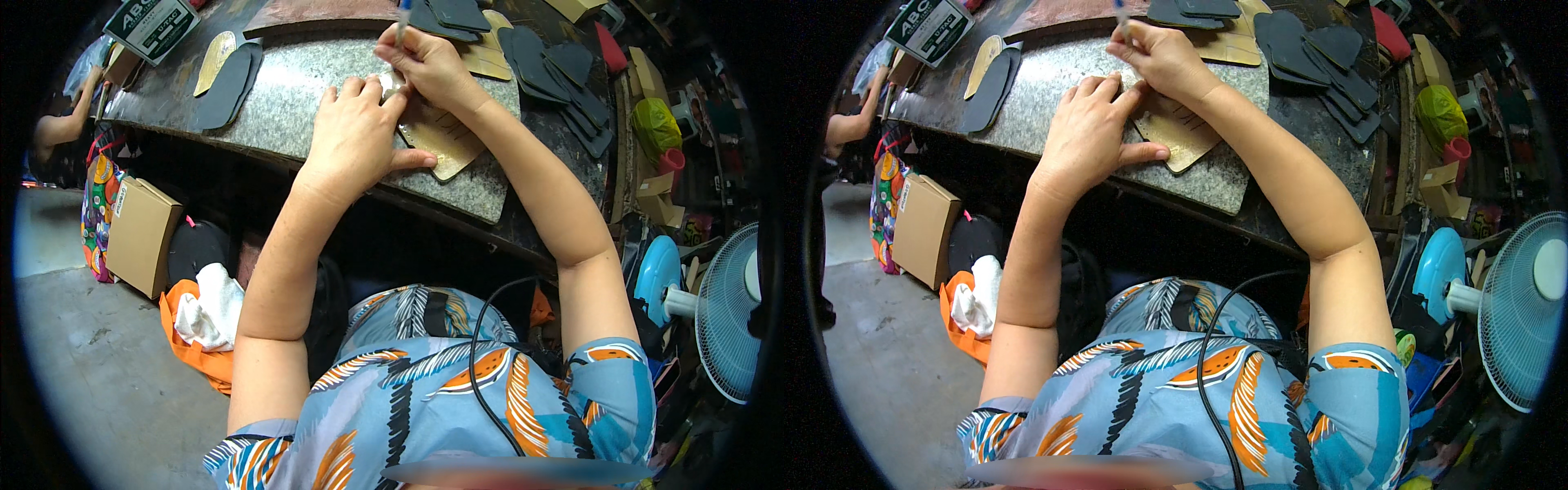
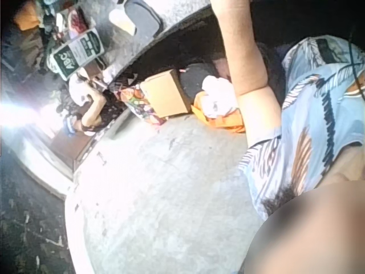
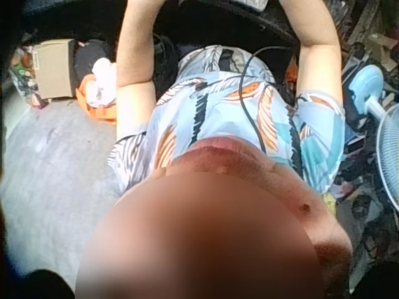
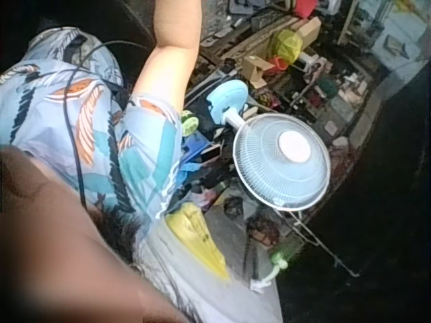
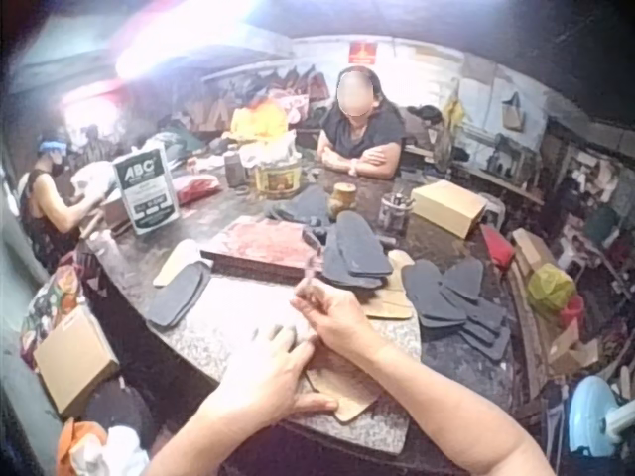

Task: The person marks a shoe insole with a pen using a cardboard template, then uses a handheld electric tool to grind the edges of the insole. The person handles multiple insoles and templates on a cluttered workbench.

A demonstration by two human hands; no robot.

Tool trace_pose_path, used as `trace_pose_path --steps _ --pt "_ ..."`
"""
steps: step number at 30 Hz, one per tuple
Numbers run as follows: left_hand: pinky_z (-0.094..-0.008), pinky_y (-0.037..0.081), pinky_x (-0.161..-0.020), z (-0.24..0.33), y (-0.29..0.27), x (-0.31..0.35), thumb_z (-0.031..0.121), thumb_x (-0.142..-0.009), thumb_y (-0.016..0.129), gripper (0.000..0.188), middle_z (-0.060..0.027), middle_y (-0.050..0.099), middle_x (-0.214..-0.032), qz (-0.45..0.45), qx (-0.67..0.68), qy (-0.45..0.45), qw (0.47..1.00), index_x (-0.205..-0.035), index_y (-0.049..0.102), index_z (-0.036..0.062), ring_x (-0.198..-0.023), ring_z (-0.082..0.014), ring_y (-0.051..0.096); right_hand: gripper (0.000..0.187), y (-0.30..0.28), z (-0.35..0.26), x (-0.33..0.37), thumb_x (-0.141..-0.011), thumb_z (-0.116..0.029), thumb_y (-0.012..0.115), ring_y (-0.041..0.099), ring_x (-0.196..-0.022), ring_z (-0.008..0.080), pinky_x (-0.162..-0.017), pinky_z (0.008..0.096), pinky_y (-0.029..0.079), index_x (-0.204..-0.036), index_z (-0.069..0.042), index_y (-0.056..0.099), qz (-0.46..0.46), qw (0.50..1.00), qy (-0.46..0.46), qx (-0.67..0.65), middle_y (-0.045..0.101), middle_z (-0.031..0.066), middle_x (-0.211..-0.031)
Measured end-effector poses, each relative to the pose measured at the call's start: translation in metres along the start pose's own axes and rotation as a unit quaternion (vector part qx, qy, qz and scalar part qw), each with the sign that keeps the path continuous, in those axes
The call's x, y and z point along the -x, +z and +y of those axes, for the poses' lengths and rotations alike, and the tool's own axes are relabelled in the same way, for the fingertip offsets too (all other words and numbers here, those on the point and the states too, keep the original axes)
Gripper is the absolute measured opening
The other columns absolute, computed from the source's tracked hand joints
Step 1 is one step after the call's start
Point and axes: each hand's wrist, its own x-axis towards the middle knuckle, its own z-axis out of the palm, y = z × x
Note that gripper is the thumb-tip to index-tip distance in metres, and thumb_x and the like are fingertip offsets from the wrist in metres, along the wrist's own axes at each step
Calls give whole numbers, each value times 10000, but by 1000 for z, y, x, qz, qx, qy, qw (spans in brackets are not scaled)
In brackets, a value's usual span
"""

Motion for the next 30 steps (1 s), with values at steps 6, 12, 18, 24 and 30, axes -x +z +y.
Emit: trace_pose_path --steps 6,12,18,24,30 --pt "-460 436 -946 2 2 1 699 -665 702 785 -126 613 -1084 70 30 -3 997 -1148 611 86 -1116 -304 554 170 0 -3 2 -963 -266 657 558 -621 28 -534 185 452 -1010 -103 661 -50 986 79 -136 597 -33 -728" --pt "-465 424 -1004 1 -2 2 654 -692 712 822 -187 566 -1278 3 45 -23 999 -1217 575 36 -1210 -360 507 122 3 -7 2 -992 -220 613 449 -564 4 -505 158 386 -1020 -103 632 5 975 126 -185 541 -62 -729" --pt "-461 411 -1038 3 -2 7 574 -689 755 802 -214 554 -1307 37 54 -18 998 -1241 585 17 -1250 -372 491 157 11 5 1 -996 -249 605 529 -691 41 -578 202 439 -1013 -98 643 13 991 78 -104 588 -35 -787" --pt "-460 370 -1080 8 3 7 420 -643 839 809 -226 506 -1400 34 63 -50 996 -1293 567 22 -1291 -384 463 218 21 19 -7 -878 -252 733 687 -783 227 -726 353 532 -952 -51 695 16 994 66 -81 714 119 -861" --pt "-474 347 -1087 9 7 7 493 -597 812 878 -215 507 -1395 74 89 -59 992 -1274 558 -5 -1295 -386 443 143 11 6 -2 -938 -167 680 522 -700 68 -637 262 462 -916 -38 621 9 983 70 -169 613 -3 -763"
